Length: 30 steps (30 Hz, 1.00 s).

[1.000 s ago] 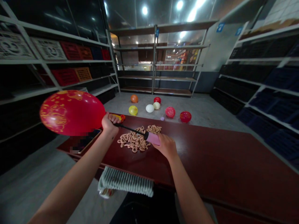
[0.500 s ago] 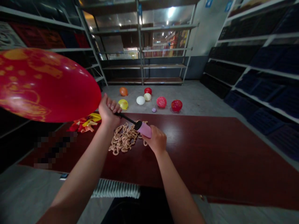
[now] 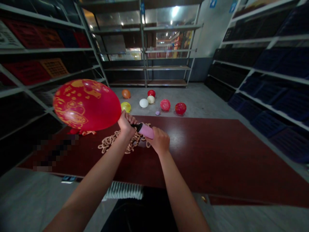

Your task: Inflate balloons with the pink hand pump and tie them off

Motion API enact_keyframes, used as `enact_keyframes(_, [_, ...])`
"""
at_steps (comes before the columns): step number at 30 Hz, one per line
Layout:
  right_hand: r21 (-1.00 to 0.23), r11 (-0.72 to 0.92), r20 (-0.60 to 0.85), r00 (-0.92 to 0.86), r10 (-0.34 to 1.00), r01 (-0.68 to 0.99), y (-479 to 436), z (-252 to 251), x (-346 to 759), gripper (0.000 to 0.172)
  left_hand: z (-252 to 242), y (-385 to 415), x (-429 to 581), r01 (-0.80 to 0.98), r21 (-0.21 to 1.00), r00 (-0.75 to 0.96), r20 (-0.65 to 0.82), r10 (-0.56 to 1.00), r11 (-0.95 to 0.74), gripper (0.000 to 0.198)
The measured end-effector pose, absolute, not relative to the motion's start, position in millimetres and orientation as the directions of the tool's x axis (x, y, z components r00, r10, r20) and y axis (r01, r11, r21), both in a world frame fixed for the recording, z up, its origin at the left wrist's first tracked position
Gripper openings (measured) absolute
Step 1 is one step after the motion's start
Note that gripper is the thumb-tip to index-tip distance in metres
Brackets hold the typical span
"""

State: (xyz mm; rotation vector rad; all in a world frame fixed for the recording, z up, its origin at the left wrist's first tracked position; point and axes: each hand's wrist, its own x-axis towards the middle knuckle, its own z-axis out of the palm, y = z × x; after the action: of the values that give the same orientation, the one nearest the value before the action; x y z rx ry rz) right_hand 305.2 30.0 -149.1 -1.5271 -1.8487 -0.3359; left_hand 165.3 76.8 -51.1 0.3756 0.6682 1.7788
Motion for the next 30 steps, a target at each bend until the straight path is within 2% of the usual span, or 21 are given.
enact_keyframes(3, [-0.193,0.310,0.646,-0.117,0.754,0.931,29,-149,304,0.032,-54,66,154,-0.784,0.593,-0.292,-0.089,0.952,-0.185,0.059])
enact_keyframes(11, [-0.116,0.386,0.652,-0.223,0.725,0.915,23,-149,301,0.034,-48,44,123,-0.793,0.547,-0.385,-0.108,0.917,-0.268,0.058])
enact_keyframes(21, [-0.094,0.427,0.649,-0.270,0.711,0.899,19,-148,301,0.033,-19,29,53,-0.771,0.536,-0.444,-0.064,0.894,-0.345,0.049])
enact_keyframes(26, [-0.115,0.460,0.666,-0.275,0.693,0.880,20,-150,299,0.034,7,24,38,-0.745,0.555,-0.438,0.012,0.899,-0.371,0.051])
enact_keyframes(30, [-0.152,0.421,0.684,-0.212,0.698,0.894,21,-151,300,0.035,19,30,53,-0.724,0.562,-0.420,0.101,0.902,-0.400,0.054])
